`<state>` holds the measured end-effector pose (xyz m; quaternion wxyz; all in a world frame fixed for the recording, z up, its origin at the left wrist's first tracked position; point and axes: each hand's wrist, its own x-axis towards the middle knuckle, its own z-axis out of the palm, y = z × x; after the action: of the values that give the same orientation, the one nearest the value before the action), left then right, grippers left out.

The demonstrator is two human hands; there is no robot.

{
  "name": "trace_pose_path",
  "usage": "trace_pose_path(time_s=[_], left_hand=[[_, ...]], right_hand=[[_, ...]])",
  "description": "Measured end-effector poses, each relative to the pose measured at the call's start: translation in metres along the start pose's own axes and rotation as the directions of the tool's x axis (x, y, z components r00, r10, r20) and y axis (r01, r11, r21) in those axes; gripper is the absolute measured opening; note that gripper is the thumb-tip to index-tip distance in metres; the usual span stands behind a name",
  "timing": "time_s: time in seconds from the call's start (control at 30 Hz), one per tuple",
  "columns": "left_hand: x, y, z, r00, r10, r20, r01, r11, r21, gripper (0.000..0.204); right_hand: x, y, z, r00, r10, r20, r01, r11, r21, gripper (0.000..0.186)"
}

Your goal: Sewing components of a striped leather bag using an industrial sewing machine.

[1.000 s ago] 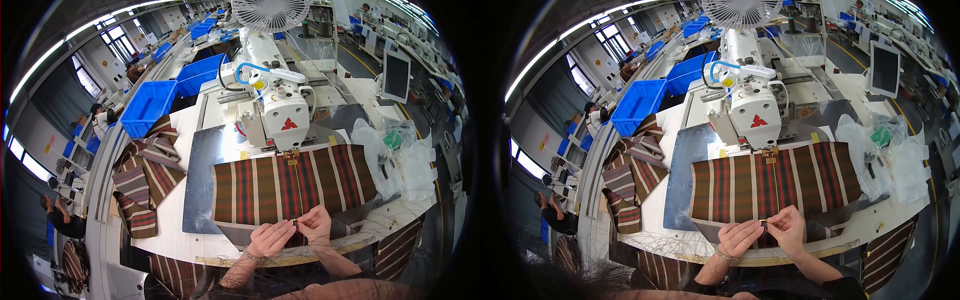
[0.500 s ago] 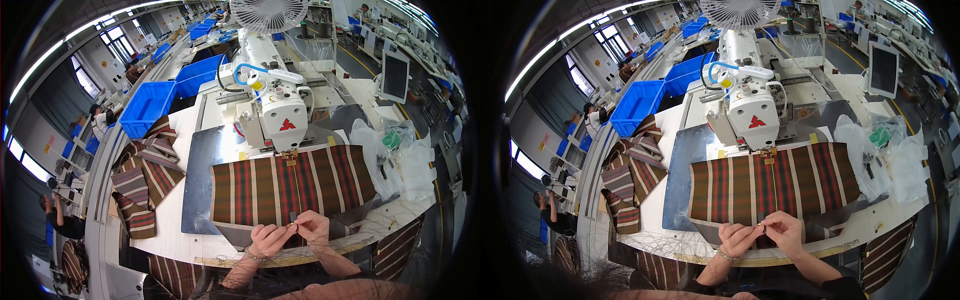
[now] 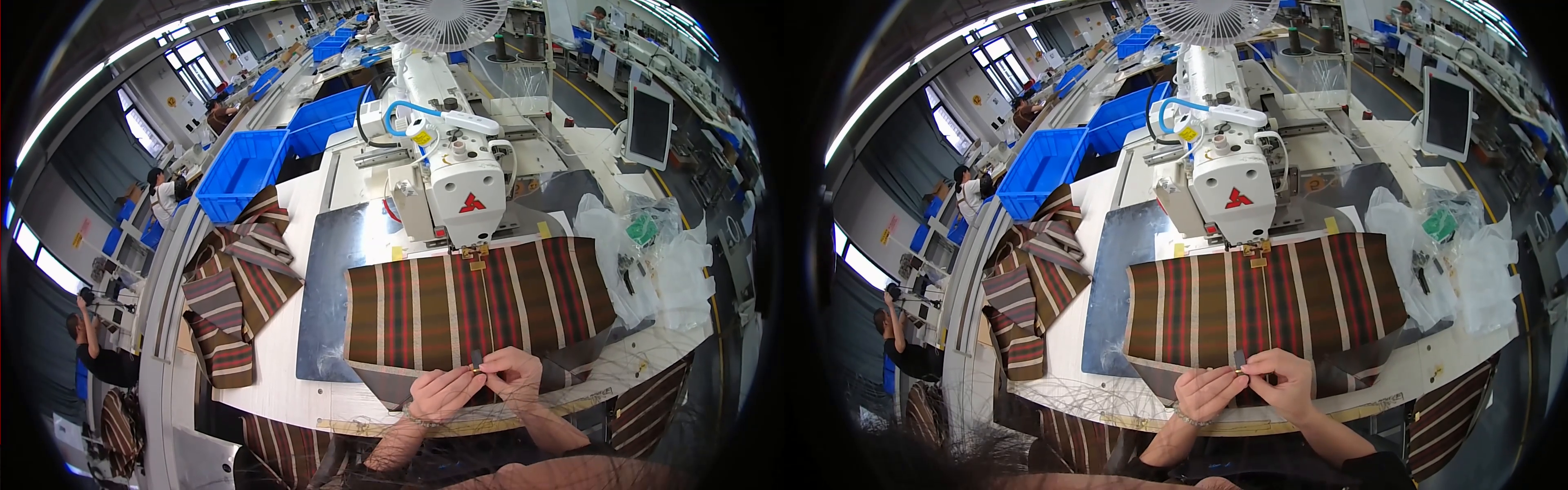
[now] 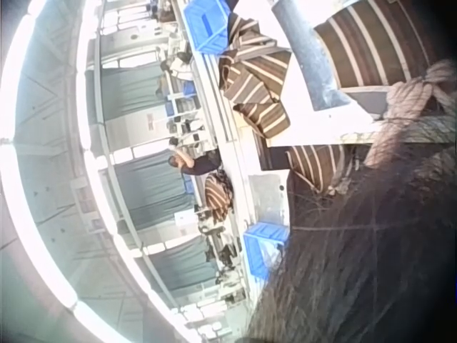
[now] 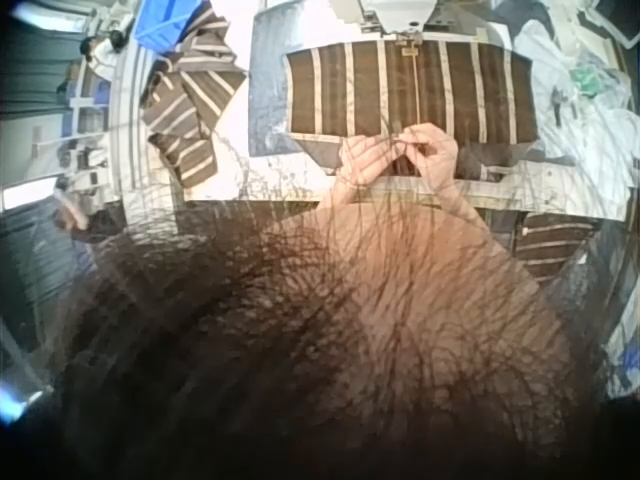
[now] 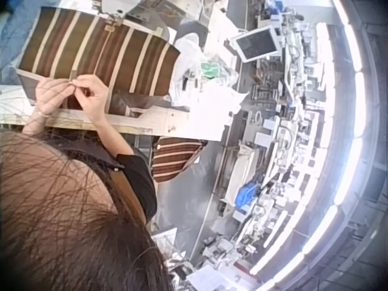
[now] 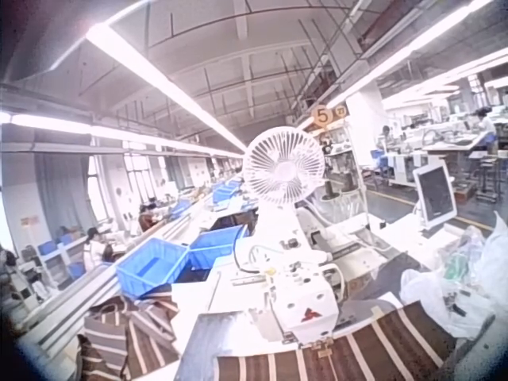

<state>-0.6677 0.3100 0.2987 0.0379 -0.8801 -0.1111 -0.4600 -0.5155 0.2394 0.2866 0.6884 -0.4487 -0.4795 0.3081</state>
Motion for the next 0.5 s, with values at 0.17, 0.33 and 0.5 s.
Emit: trace_pose_path(time_s=[0.17,0.33,0.5], left_hand=[[-0.0031,-0.0017,0.0039,1.000,-0.006,0.000,0.006,1.000,0.012,0.023],[-0.0043,0.0027,0.0030,0.999,-0.028,-0.016,0.029,0.998,0.062,0.025],[-0.0060,0.0067,0.0032,0.999,-0.054,0.005,0.053,0.997,0.055,0.026]], right_hand=[[0.0000,0.0002,-0.0007,0.999,0.033,-0.021,-0.034,0.998,-0.052,0.021],[-0.0023,-0.0010,-0.0011,0.999,0.038,-0.037,-0.039,0.999,-0.036,0.021],[-0.0092,0.0080,-0.0047,0.992,-0.125,-0.025,0.119,0.980,-0.158,0.023]])
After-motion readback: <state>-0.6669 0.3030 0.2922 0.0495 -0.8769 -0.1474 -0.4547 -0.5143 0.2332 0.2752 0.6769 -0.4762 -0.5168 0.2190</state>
